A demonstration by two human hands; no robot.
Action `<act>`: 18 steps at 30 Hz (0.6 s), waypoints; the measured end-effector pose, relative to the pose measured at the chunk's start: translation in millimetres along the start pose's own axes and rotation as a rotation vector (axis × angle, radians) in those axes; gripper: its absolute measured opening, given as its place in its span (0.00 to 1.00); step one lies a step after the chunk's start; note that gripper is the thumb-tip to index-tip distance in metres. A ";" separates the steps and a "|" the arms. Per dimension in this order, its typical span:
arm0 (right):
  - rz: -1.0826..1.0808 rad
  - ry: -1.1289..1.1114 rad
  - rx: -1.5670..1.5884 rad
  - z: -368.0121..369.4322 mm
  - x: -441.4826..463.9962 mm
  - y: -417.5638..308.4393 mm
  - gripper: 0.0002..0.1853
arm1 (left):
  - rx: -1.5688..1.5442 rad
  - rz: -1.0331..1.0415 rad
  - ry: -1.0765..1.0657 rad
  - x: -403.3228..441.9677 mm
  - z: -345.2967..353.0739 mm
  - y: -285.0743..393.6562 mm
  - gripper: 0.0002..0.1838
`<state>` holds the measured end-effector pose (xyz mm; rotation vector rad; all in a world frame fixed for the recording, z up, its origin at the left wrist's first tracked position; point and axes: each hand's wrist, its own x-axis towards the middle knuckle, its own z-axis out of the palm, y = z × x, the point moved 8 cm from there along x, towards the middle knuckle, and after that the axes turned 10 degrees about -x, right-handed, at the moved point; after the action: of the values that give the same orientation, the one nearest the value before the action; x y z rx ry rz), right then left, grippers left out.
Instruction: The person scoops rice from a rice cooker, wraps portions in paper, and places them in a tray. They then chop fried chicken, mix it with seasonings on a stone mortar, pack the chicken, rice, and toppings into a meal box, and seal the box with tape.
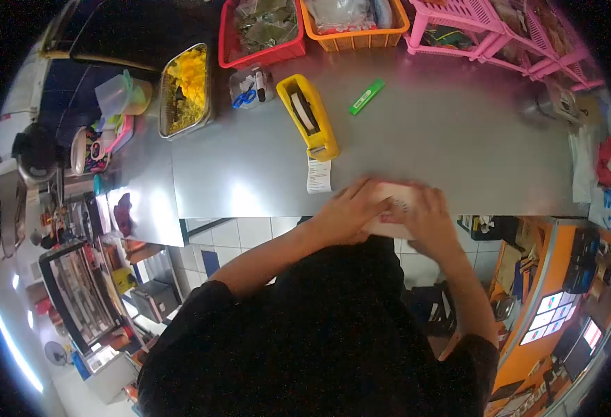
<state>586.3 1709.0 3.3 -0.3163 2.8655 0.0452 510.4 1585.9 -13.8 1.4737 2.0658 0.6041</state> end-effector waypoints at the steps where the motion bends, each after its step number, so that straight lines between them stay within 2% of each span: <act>1: -0.010 0.010 -0.003 7.0 -7.1 15.0 0.49 | 0.063 0.086 0.121 22.5 -2.5 8.5 0.42; 2: 0.065 0.085 -0.010 8.5 -13.1 35.8 0.51 | 0.128 0.172 0.243 33.9 -9.9 18.4 0.36; 3: 0.139 0.160 -0.014 10.3 -17.2 50.9 0.52 | 0.135 0.161 0.251 39.2 -9.0 19.6 0.36; 5: 0.197 0.179 -0.037 9.4 -15.6 62.1 0.52 | 0.126 0.092 0.314 45.3 -23.8 25.1 0.26; 7: 0.307 0.228 -0.063 14.9 -15.1 73.1 0.52 | -0.302 -0.178 0.405 28.1 -49.1 -0.7 0.17; 8: 0.311 0.234 -0.057 18.4 -11.6 72.6 0.52 | -0.532 -0.375 0.678 3.1 -57.2 -38.9 0.14; 10: 0.413 0.265 -0.112 16.0 -7.6 72.8 0.49 | -0.940 -0.712 1.056 -44.8 -81.2 -86.4 0.15; 11: 0.405 0.263 -0.113 13.9 -5.4 68.3 0.49 | -1.123 -0.859 1.167 -61.3 -99.7 -92.4 0.17; 12: 0.423 0.287 -0.072 9.0 -2.8 66.3 0.48 | -1.165 -0.955 1.113 -64.0 -98.3 -110.3 0.21; 14: 0.430 0.319 -0.030 6.4 2.2 66.0 0.46 | -1.340 -1.000 0.949 -51.8 -90.1 -122.3 0.22; 15: 0.431 0.349 -0.032 6.4 2.9 64.8 0.45 | -1.336 -1.002 0.958 -47.7 -90.3 -127.6 0.22; 17: 0.430 0.377 -0.028 7.5 4.2 60.6 0.43 | -1.576 -0.998 0.697 -23.3 -67.8 -129.9 0.23; 18: 0.446 0.392 -0.029 6.8 4.9 60.7 0.42 | -1.574 -0.998 0.699 -17.7 -66.7 -137.0 0.23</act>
<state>570.1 1767.5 -4.4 0.3545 3.2647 0.1199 374.1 1523.6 -46.3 -0.6793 1.4710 1.7373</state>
